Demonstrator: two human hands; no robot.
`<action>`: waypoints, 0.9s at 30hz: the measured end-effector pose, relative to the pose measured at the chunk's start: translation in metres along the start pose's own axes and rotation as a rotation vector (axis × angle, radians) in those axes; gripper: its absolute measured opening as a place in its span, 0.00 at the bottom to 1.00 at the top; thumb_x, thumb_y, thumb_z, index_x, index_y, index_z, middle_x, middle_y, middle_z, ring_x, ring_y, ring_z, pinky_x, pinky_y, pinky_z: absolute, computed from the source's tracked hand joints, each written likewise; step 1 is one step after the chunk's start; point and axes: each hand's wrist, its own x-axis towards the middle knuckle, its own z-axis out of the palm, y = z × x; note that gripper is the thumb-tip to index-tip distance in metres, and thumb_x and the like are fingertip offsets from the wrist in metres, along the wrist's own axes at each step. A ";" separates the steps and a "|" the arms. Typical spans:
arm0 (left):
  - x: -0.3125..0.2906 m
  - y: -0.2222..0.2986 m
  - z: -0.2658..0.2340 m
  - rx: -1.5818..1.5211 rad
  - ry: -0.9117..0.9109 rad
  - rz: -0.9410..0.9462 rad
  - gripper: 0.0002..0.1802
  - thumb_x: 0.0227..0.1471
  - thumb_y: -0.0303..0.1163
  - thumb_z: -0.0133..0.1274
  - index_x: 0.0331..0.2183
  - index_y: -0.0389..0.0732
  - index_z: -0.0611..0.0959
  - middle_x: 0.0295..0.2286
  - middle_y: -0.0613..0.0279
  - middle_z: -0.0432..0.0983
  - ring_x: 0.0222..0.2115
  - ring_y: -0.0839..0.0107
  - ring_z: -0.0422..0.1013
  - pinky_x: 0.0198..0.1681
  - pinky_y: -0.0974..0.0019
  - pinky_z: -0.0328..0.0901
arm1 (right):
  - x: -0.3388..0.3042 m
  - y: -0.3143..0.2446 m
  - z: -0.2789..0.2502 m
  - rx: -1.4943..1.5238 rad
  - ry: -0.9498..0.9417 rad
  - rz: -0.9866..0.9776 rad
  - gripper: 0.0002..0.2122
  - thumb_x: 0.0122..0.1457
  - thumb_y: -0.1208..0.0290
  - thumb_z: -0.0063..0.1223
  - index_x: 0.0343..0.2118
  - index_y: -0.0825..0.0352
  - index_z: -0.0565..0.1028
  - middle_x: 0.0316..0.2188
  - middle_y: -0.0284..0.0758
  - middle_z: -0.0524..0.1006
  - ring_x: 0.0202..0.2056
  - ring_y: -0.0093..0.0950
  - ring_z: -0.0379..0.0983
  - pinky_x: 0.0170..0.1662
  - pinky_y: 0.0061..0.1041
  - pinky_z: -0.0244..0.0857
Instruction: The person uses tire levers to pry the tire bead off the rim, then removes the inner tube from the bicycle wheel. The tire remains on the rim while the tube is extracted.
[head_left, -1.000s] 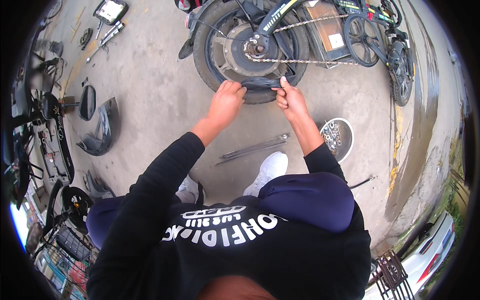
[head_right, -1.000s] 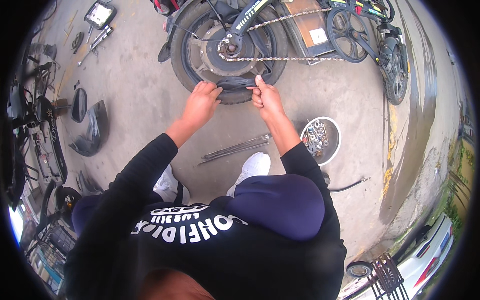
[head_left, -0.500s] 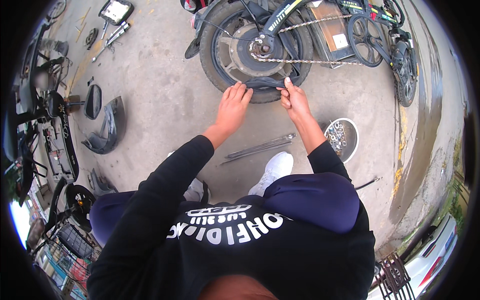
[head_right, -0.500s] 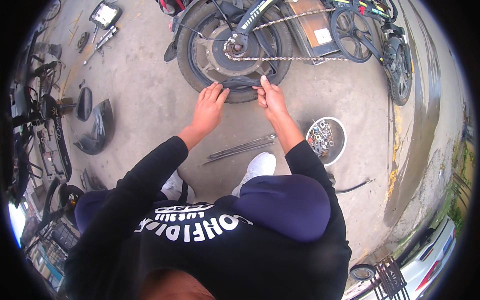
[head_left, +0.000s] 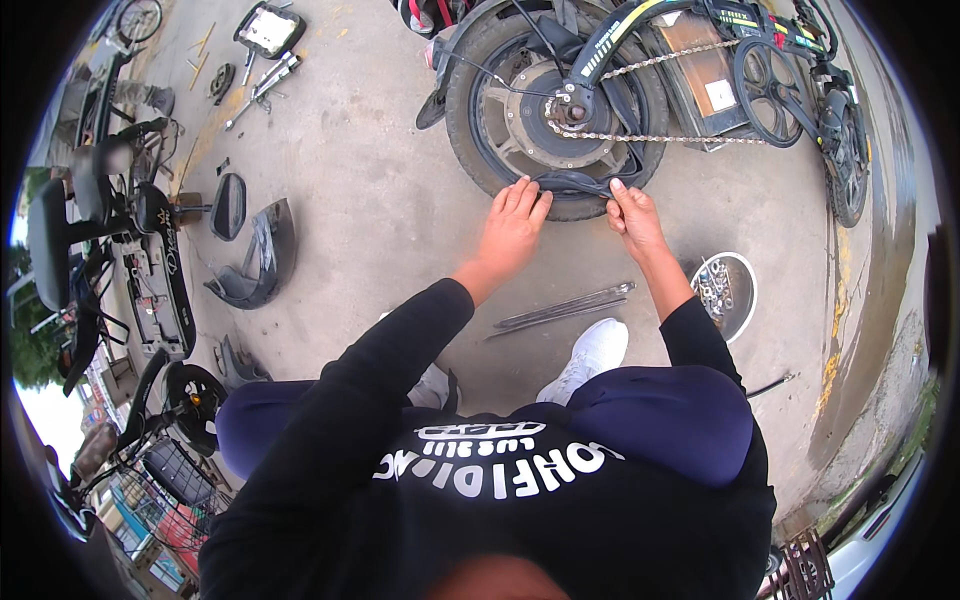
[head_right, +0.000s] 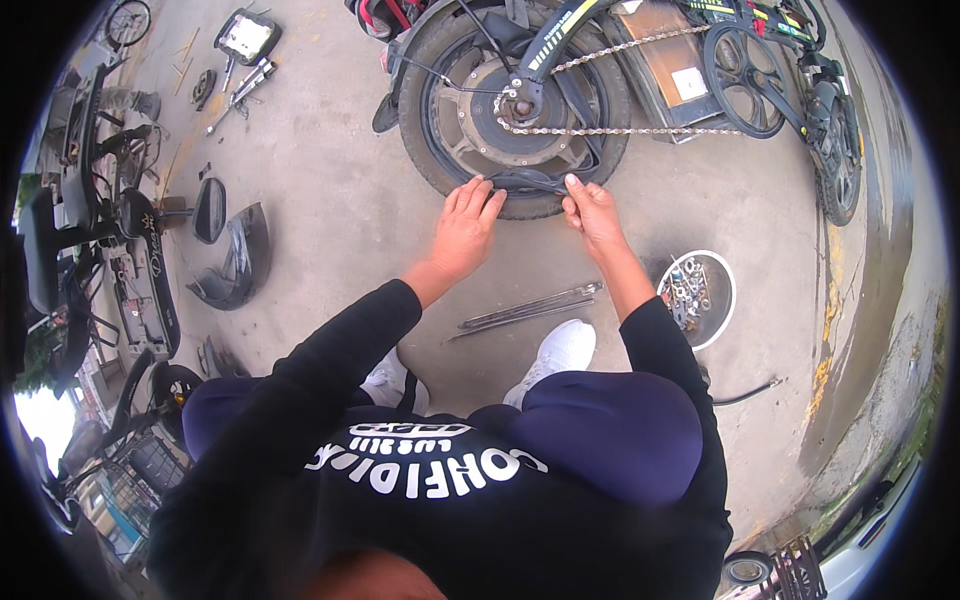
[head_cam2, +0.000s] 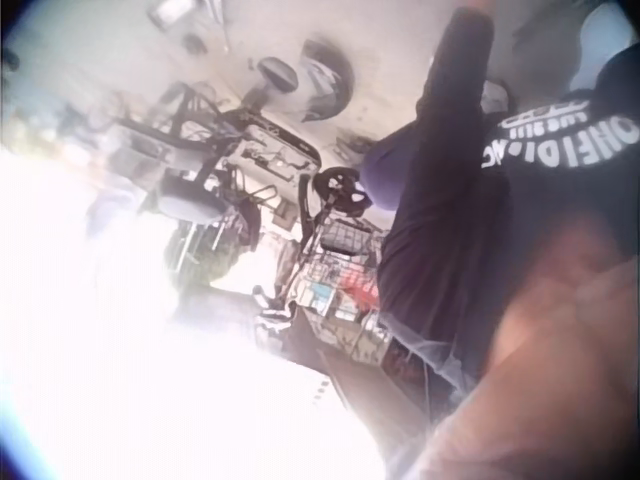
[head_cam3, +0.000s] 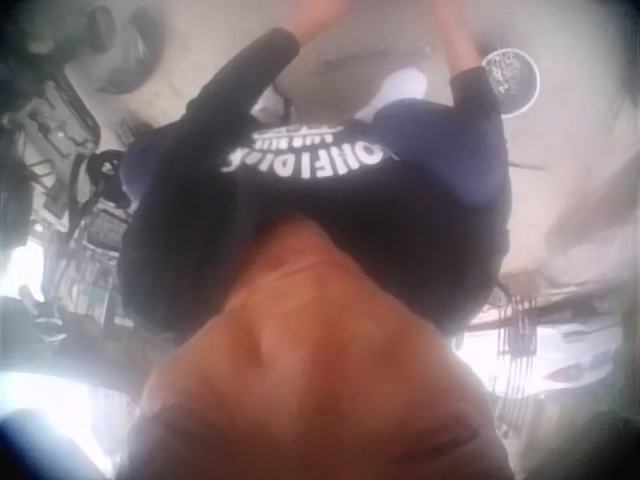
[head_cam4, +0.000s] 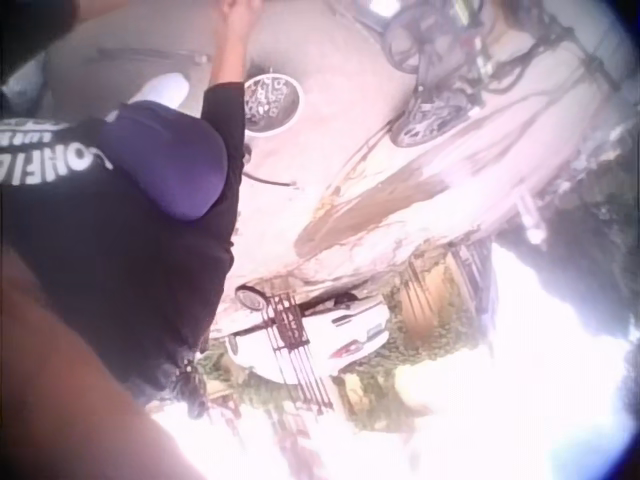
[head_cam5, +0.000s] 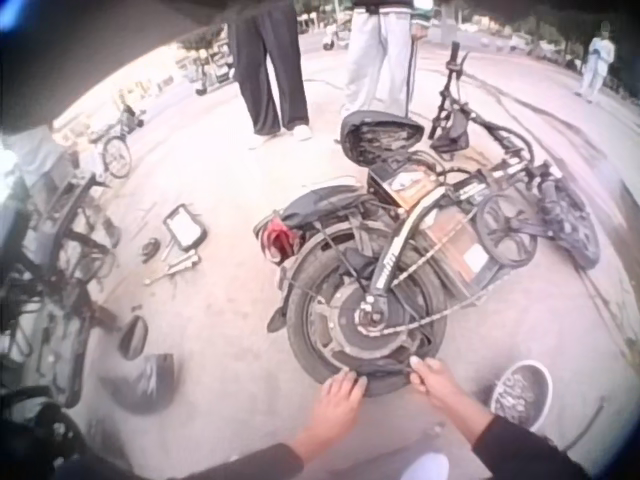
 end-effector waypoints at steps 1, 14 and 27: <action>0.001 0.000 -0.001 0.002 -0.002 0.001 0.26 0.45 0.26 0.49 0.50 0.38 0.74 0.51 0.49 0.67 0.57 0.55 0.58 0.61 0.54 0.50 | 0.002 0.001 -0.001 -0.031 -0.011 -0.017 0.15 0.60 0.58 0.55 0.23 0.60 0.66 0.17 0.28 0.72 0.13 0.14 0.58 0.16 0.14 0.49; 0.007 0.003 -0.002 -0.132 0.086 -0.049 0.25 0.39 0.24 0.54 0.45 0.41 0.76 0.45 0.54 0.68 0.52 0.56 0.61 0.55 0.53 0.55 | -0.002 0.001 0.001 -0.203 -0.043 -0.064 0.06 0.59 0.72 0.53 0.29 0.64 0.68 0.22 0.32 0.76 0.18 0.15 0.63 0.23 0.15 0.55; 0.056 0.005 -0.012 -0.585 0.139 -0.110 0.16 0.43 0.28 0.62 0.38 0.41 0.83 0.35 0.60 0.75 0.36 0.61 0.69 0.42 0.61 0.65 | -0.023 0.001 0.021 -0.199 0.011 -0.102 0.09 0.63 0.66 0.49 0.28 0.65 0.70 0.23 0.31 0.77 0.19 0.15 0.64 0.23 0.16 0.58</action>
